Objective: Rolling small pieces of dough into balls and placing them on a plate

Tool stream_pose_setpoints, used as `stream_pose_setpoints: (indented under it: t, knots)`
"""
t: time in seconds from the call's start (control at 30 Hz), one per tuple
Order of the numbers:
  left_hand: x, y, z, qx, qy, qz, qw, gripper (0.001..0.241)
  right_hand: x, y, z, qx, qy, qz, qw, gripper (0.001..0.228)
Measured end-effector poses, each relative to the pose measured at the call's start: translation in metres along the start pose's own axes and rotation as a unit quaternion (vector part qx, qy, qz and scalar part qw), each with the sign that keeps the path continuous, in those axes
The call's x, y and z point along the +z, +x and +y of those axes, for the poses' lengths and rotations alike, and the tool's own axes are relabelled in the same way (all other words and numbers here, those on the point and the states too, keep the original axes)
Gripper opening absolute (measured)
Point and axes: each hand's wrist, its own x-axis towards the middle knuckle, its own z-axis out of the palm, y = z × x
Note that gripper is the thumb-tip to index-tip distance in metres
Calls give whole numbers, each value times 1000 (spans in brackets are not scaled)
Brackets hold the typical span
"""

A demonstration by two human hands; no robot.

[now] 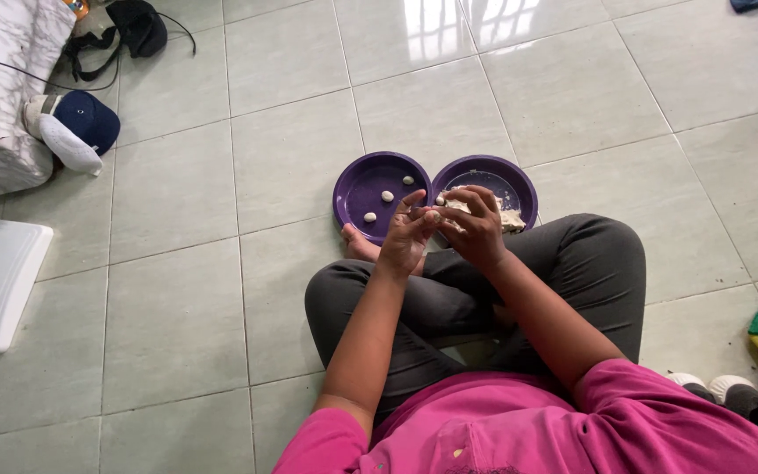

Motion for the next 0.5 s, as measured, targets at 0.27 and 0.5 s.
stream_pose_setpoints:
  t: [0.27, 0.5]
  knots:
    - [19, -2, 1, -40, 15, 64, 997, 91, 10, -13, -2, -12, -28, -35, 999, 9]
    - [20, -3, 4, -36, -62, 58, 996, 83, 10, -20, 6, 88, 139, -180, 970, 26]
